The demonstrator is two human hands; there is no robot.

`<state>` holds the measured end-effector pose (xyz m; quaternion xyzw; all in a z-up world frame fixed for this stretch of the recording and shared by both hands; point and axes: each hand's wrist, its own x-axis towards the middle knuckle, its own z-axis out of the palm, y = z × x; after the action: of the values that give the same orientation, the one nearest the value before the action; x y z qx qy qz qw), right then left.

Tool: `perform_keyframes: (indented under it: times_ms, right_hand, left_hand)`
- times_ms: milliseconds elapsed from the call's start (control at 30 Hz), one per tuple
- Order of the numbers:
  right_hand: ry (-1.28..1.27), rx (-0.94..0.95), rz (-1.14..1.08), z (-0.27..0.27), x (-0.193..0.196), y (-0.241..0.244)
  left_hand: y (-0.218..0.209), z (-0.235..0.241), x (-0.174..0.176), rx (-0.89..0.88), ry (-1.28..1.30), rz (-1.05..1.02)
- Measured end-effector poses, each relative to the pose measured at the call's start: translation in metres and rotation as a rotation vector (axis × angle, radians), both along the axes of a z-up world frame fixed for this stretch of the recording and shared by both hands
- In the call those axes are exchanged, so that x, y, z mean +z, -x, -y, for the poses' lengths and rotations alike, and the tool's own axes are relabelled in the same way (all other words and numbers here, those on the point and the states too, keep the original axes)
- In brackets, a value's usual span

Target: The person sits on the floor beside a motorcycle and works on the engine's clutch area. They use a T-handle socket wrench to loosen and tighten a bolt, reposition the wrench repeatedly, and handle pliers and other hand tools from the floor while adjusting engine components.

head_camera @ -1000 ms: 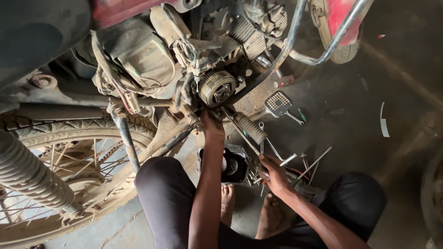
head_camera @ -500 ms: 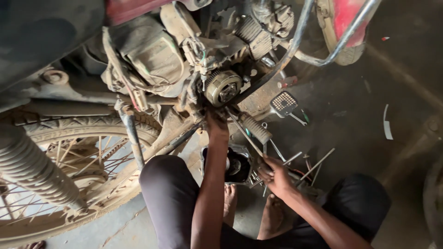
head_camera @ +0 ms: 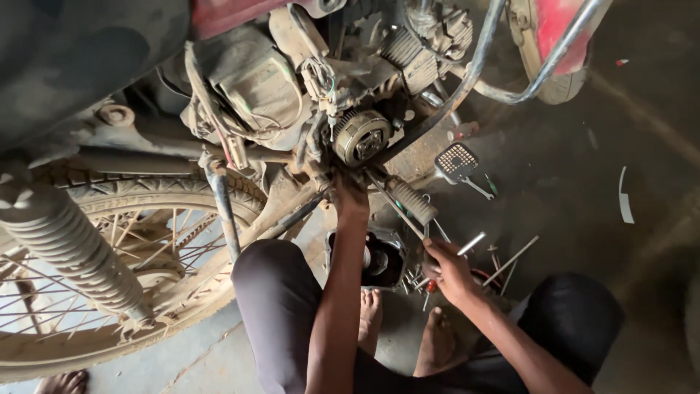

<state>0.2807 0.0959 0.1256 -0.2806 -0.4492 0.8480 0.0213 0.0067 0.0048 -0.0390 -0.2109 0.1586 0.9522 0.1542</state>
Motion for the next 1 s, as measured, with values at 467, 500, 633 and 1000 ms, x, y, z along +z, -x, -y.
perform_keyframes:
  times_ms: [467,500,633,1000]
  right_hand:
    - [-0.019,-0.104,0.081,0.022,-0.002,0.006]
    - [-0.033,-0.109,0.091,0.023,-0.001,0.006]
    - [0.048,-0.133,0.07,0.033,0.013,0.006]
    - [0.033,-0.069,0.189,0.012,0.012,0.01]
  left_hand:
    - [0.026,-0.011,-0.06,-0.054,-0.084,-0.053]
    - [0.024,-0.013,-0.056,-0.07,-0.075,-0.089]
    - [0.015,-0.01,-0.029,-0.035,-0.026,-0.053]
    - [0.007,-0.027,-0.007,-0.002,-0.012,-0.129]
